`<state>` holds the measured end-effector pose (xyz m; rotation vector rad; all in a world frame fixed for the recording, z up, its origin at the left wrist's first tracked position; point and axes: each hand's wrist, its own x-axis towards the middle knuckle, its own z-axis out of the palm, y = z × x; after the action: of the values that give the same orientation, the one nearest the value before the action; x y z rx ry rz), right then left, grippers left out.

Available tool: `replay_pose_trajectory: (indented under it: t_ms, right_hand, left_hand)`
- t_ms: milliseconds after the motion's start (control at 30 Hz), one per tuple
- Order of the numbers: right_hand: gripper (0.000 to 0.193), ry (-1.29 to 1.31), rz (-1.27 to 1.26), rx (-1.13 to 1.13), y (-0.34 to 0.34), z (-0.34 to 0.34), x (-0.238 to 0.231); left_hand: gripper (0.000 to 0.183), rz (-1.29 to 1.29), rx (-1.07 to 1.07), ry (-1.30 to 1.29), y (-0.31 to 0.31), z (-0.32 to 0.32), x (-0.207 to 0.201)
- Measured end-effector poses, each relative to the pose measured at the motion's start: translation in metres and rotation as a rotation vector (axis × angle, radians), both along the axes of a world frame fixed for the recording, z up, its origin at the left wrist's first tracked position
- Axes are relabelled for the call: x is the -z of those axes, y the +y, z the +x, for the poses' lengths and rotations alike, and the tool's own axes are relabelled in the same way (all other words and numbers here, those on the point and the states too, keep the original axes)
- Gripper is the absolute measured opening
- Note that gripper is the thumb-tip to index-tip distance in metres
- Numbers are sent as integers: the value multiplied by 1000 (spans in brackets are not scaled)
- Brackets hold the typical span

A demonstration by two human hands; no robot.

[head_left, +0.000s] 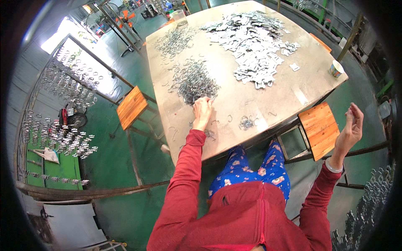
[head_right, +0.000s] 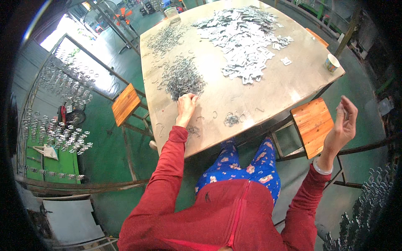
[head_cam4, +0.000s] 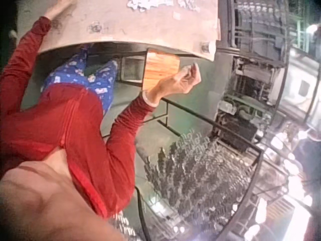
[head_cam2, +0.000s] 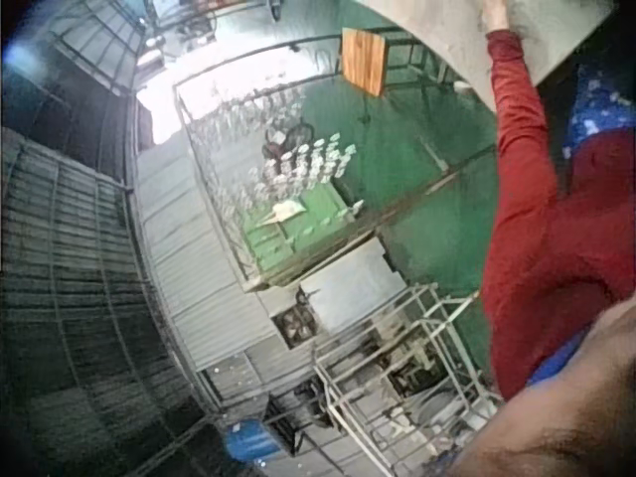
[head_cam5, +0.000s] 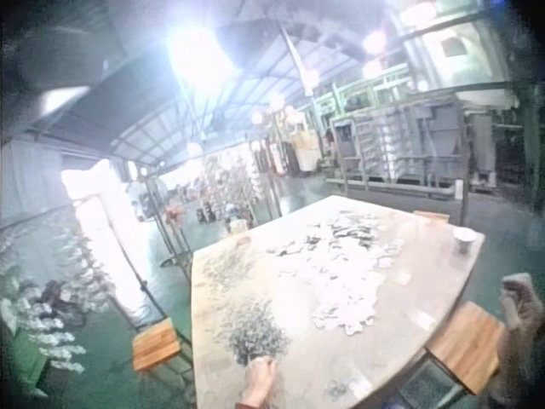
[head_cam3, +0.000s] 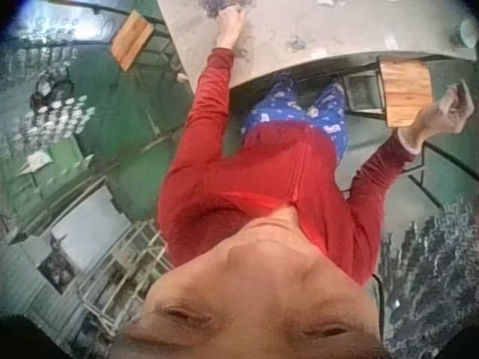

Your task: The person attaches small metal wire clips to flat metal plates by hand and hangs the completed assemblies onto a large vertical metal rack.

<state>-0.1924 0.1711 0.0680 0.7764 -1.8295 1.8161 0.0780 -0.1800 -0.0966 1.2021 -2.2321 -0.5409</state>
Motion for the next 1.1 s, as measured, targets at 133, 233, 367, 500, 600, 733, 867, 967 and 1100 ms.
replay_pose_trajectory:
  t_ms: [133,233,367,500,600,733,867,967,1100]
  right_hand:
    - [18,41,133,-123,-12,-23,19]
    - [18,9,276,-243,-46,-44,47]
    - [19,-76,530,-500,-129,-53,115]
    - [26,-2,648,-646,-220,-55,152]
    - [46,376,821,-421,-266,-52,158]
    - [60,526,1165,-338,-277,-32,151]
    - [41,627,1228,-403,-257,-9,158]
    - [32,619,1272,-485,-237,7,149]
    - [16,269,1072,-638,-226,-5,152]
  left_hand:
    - [11,-335,59,-216,-22,-25,17]
    - [9,-335,81,-405,-26,-43,12]
    - [9,-264,143,-367,-25,-46,-2]
    - [9,-173,136,-179,-26,-39,-27]
    - [7,-20,30,61,-18,-40,-69]
    - [8,-70,85,200,-23,-40,-74]
    - [11,186,129,164,-16,-42,-40]
    - [13,73,152,131,-3,-43,-25]
    - [11,-136,121,33,14,-51,-34]
